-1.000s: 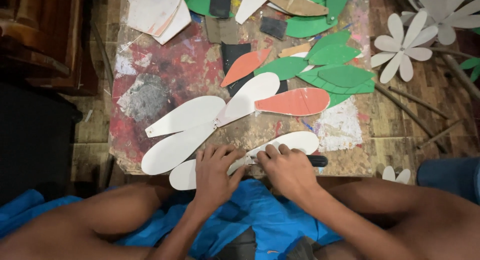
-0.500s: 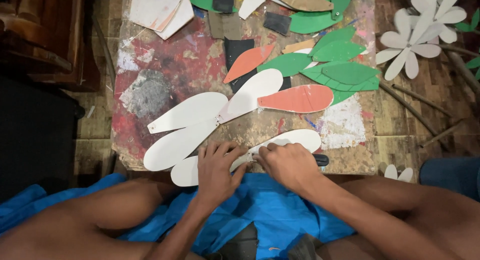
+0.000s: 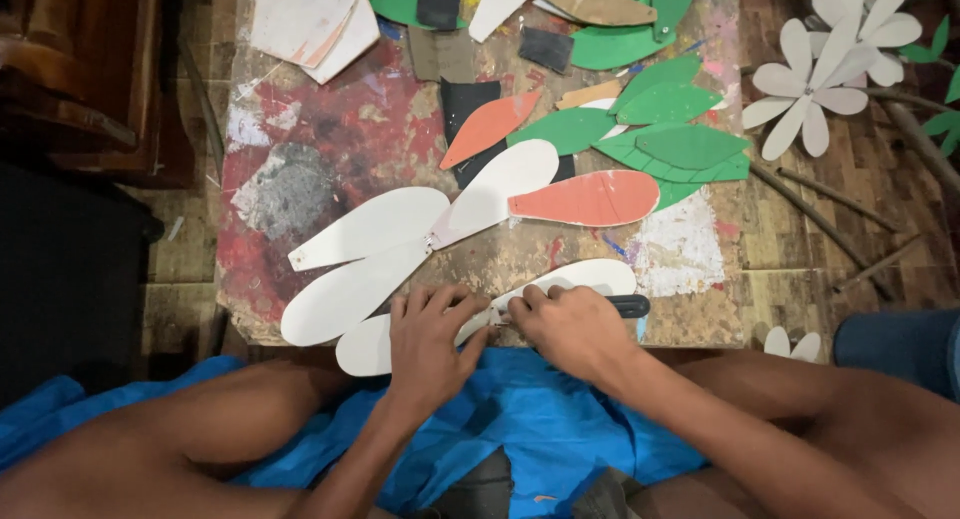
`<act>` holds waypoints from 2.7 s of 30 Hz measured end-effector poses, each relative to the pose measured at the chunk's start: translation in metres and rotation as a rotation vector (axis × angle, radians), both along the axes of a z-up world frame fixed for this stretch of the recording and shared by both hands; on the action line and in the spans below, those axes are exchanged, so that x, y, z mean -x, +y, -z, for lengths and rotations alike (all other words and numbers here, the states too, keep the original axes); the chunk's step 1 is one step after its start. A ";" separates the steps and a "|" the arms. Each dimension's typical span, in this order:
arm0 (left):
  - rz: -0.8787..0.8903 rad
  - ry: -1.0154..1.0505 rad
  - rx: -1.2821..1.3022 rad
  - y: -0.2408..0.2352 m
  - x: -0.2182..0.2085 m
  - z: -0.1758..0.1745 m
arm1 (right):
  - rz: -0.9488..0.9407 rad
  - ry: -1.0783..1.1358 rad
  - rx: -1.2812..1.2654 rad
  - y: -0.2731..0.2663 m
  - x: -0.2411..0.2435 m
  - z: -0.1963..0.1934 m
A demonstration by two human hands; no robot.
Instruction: Trimming and sanding the edges of foam petals using scissors to prepare them for assembly.
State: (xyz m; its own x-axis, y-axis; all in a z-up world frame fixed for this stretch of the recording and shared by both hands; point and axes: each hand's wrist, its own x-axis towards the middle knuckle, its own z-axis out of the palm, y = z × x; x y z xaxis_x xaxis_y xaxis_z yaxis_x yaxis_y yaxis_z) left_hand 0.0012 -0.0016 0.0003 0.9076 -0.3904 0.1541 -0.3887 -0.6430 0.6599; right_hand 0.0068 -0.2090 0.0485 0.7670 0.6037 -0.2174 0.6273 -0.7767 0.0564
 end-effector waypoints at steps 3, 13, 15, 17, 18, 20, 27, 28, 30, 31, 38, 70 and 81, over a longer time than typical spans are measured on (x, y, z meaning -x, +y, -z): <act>-0.007 -0.022 -0.016 0.000 0.000 0.000 | 0.056 0.114 -0.052 0.000 -0.006 -0.007; -0.003 0.011 0.010 0.002 0.002 -0.004 | 0.166 0.275 -0.087 -0.007 -0.008 -0.002; -0.006 -0.002 0.002 0.001 0.001 -0.005 | 0.143 0.124 -0.037 -0.008 -0.003 0.001; -0.013 -0.026 0.017 0.000 0.004 -0.002 | 0.161 0.044 -0.135 -0.011 0.005 0.008; -0.025 -0.044 0.028 -0.001 0.004 -0.001 | 0.172 -0.030 -0.237 -0.013 0.009 0.010; -0.045 -0.033 0.013 -0.004 0.004 0.001 | 0.166 -0.032 -0.256 -0.019 0.013 0.008; -0.094 -0.011 -0.039 -0.011 0.003 0.009 | 0.059 -0.115 -0.243 -0.020 0.016 -0.003; -0.089 -0.016 -0.034 -0.012 0.003 0.007 | 0.063 -0.121 -0.239 -0.019 0.016 -0.004; -0.118 -0.053 -0.022 -0.014 0.003 0.004 | 0.055 -0.131 -0.260 -0.017 0.017 -0.008; -0.118 -0.057 -0.020 -0.013 0.003 0.006 | 0.054 -0.136 -0.258 -0.018 0.018 -0.008; -0.103 -0.037 -0.052 -0.013 0.002 0.014 | -0.013 -0.194 -0.269 -0.018 0.018 -0.009; 0.027 -0.295 0.009 -0.003 0.009 0.008 | 0.214 -0.194 -0.443 -0.015 0.023 -0.002; 0.015 -0.433 -0.025 -0.003 0.003 0.026 | 0.311 0.232 -0.564 -0.002 0.020 -0.029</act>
